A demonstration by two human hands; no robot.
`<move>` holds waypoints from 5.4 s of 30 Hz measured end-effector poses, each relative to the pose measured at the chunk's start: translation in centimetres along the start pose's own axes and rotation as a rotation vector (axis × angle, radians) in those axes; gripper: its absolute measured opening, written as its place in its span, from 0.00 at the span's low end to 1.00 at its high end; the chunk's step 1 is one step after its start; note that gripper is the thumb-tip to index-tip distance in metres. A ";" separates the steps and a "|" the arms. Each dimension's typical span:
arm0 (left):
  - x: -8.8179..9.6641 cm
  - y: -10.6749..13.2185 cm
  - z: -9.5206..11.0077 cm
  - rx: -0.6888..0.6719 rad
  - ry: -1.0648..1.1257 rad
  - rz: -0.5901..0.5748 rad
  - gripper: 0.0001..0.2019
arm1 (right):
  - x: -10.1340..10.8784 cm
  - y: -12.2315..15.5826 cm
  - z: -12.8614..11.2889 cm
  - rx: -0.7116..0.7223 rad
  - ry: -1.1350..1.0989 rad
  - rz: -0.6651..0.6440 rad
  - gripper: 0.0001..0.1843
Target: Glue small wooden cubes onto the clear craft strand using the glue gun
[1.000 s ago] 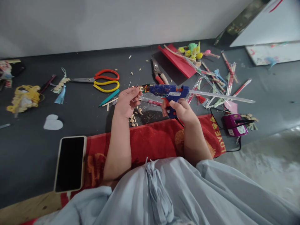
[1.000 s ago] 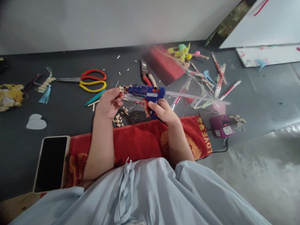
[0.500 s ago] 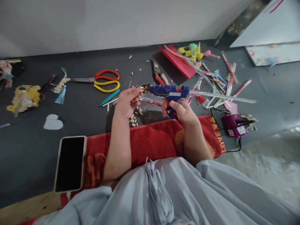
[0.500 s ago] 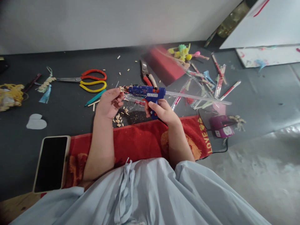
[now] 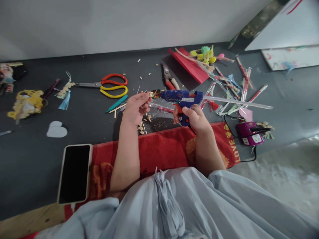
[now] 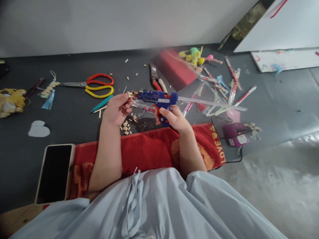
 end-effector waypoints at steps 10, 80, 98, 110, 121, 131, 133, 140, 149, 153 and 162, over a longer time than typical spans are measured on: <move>-0.1 0.0 -0.1 0.007 -0.006 -0.005 0.04 | -0.1 -0.1 -0.2 0.041 -0.028 -0.017 0.17; 2.5 -0.9 1.0 -0.096 0.028 0.201 0.06 | 10.4 5.8 -0.2 -0.365 1.290 0.510 0.20; 4.9 -1.5 2.3 -0.248 -0.069 0.290 0.07 | -0.8 -6.0 -5.4 0.057 1.232 0.260 0.13; 4.6 -0.9 2.0 -0.207 0.089 0.341 0.02 | -7.0 -12.5 -3.1 0.112 1.377 0.185 0.14; 4.0 -1.0 1.7 -0.218 0.148 0.285 0.06 | -5.0 -10.7 -4.1 0.242 0.893 0.176 0.09; 1.5 -0.4 2.2 -0.228 0.143 0.154 0.05 | -3.5 -7.7 -6.6 0.441 0.326 0.154 0.10; 1.3 -0.4 2.3 -0.241 0.157 0.133 0.05 | -3.7 -7.1 -7.3 0.465 0.373 0.153 0.12; 0.6 -0.2 2.4 -0.254 0.133 0.083 0.05 | -4.6 -5.7 -9.4 0.502 0.614 0.225 0.13; 0.9 -0.3 2.1 -0.228 0.061 0.110 0.07 | -5.0 -5.6 -9.3 0.516 0.605 0.209 0.11; 0.9 -0.3 1.9 -0.214 0.066 0.103 0.08 | -4.9 -5.7 -9.0 0.528 0.573 0.192 0.09; 0.8 -0.3 1.7 -0.211 0.079 0.090 0.09 | -4.6 -5.2 -9.6 0.572 0.567 0.209 0.08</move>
Point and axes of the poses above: each hand's wrist, its own y-axis away from the middle knuckle, its own x-axis out of the back of the hand, z = x × y, the point moved 10 cm from there along -y, towards the middle knuckle, and after that the axes turned 8 degrees about -x, right-handed, at the moved point
